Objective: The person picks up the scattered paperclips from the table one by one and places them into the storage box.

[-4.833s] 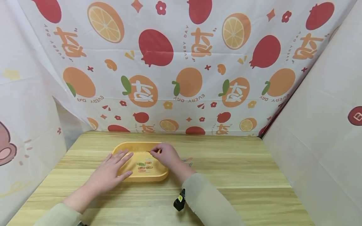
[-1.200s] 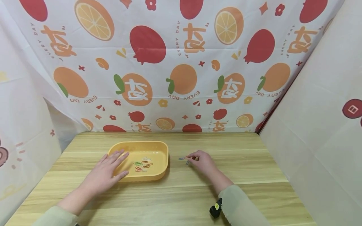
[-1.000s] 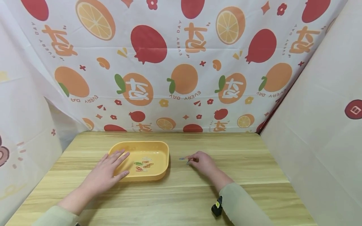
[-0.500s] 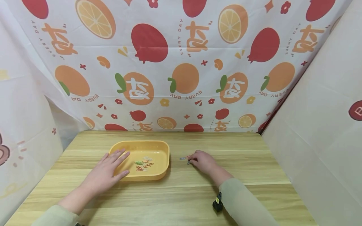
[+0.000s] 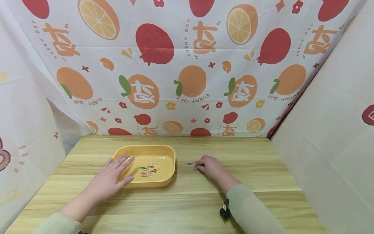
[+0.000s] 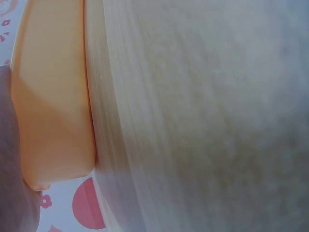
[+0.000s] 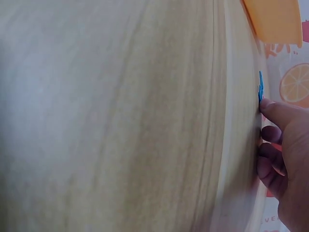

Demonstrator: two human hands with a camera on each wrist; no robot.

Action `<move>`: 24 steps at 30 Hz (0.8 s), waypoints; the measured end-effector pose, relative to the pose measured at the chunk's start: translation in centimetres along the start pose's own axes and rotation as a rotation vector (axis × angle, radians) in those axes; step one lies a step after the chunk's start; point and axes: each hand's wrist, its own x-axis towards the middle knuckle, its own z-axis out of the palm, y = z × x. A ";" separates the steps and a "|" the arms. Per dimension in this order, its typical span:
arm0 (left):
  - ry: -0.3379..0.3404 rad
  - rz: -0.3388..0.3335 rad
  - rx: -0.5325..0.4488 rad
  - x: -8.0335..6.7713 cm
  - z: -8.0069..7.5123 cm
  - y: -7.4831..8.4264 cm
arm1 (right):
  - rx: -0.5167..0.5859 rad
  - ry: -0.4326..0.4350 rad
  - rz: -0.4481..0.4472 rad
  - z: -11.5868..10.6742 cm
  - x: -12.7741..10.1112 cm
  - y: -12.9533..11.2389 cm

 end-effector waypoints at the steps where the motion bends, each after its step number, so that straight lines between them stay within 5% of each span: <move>1: 0.001 0.000 0.001 0.0 0.0 0.0 | 0.001 0.000 0.001 0.0 0.0 0.0; 24: 0.031 0.019 0.002 -0.1 0.0 0.1 | 0.064 -0.077 0.005 -0.6 -0.6 -0.1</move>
